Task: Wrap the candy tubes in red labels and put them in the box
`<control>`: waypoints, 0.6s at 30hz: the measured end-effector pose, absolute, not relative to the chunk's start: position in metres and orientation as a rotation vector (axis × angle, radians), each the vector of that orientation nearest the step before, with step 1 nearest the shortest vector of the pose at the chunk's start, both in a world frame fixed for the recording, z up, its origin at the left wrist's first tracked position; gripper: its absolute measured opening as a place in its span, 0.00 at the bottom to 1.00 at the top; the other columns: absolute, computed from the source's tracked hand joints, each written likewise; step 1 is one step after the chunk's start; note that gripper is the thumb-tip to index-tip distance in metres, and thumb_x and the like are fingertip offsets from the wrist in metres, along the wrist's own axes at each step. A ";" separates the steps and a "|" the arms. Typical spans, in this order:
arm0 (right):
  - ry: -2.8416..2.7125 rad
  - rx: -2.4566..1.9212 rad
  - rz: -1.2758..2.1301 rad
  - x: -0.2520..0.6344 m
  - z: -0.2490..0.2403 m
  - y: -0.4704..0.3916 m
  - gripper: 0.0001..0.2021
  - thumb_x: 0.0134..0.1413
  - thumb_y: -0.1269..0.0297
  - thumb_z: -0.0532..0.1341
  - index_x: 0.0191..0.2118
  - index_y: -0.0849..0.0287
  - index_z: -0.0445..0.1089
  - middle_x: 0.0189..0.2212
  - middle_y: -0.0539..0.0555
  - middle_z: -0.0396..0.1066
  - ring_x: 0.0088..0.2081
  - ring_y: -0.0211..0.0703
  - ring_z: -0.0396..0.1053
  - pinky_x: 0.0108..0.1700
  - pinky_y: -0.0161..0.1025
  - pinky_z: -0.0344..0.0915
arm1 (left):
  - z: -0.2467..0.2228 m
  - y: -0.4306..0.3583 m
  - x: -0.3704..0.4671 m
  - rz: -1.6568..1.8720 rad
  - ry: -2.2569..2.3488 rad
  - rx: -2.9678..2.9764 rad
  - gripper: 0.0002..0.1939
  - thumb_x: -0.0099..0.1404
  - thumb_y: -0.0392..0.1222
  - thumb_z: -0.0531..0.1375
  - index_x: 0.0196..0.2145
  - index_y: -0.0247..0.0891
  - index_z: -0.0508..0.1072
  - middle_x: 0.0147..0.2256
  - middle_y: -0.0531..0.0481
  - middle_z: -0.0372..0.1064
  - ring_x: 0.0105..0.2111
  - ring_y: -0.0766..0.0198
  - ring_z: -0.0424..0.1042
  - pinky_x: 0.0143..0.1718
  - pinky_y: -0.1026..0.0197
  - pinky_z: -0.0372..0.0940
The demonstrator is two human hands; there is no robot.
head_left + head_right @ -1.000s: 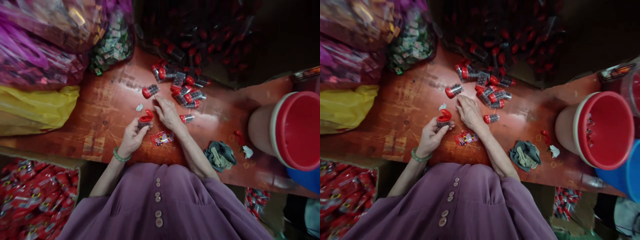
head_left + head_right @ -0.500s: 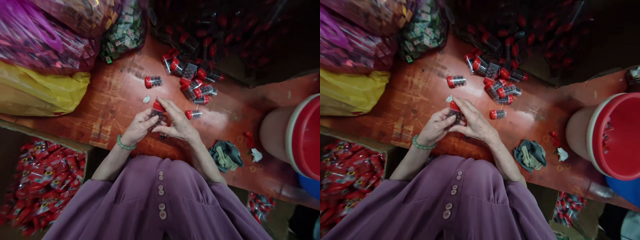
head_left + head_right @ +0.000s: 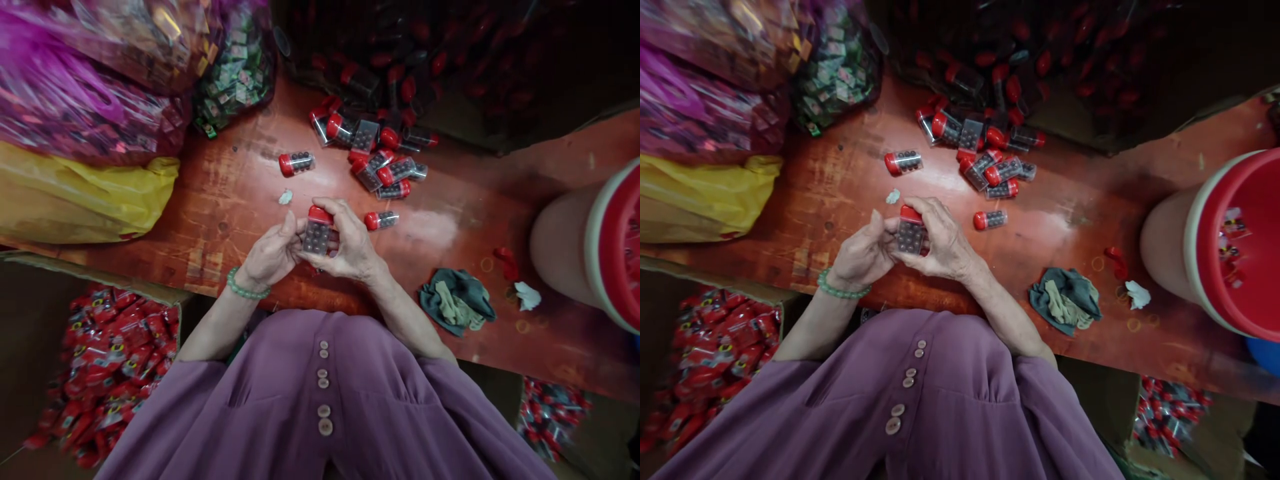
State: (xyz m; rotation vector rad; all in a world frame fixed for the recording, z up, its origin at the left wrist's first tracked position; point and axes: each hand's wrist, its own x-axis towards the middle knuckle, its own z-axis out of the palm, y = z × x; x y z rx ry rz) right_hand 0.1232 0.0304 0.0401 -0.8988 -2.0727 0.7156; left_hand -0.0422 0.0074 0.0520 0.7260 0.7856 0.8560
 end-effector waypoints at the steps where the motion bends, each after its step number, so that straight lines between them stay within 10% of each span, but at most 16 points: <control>1: -2.071 -0.906 0.722 0.124 0.040 0.030 0.32 0.51 0.56 0.67 0.60 0.55 0.57 0.50 0.59 0.70 0.50 0.53 0.70 0.52 0.54 0.70 | 0.052 0.008 -0.041 0.853 0.814 0.751 0.36 0.63 0.74 0.51 0.35 0.36 0.79 0.32 0.43 0.77 0.45 0.51 0.78 0.38 0.56 0.75; 18: -2.102 -0.907 0.620 0.135 0.037 0.030 0.32 0.48 0.56 0.66 0.59 0.54 0.57 0.48 0.60 0.72 0.49 0.57 0.72 0.51 0.56 0.67 | 0.075 0.027 -0.006 0.901 0.982 0.757 0.40 0.66 0.74 0.42 0.36 0.36 0.78 0.29 0.43 0.76 0.46 0.48 0.77 0.41 0.51 0.75</control>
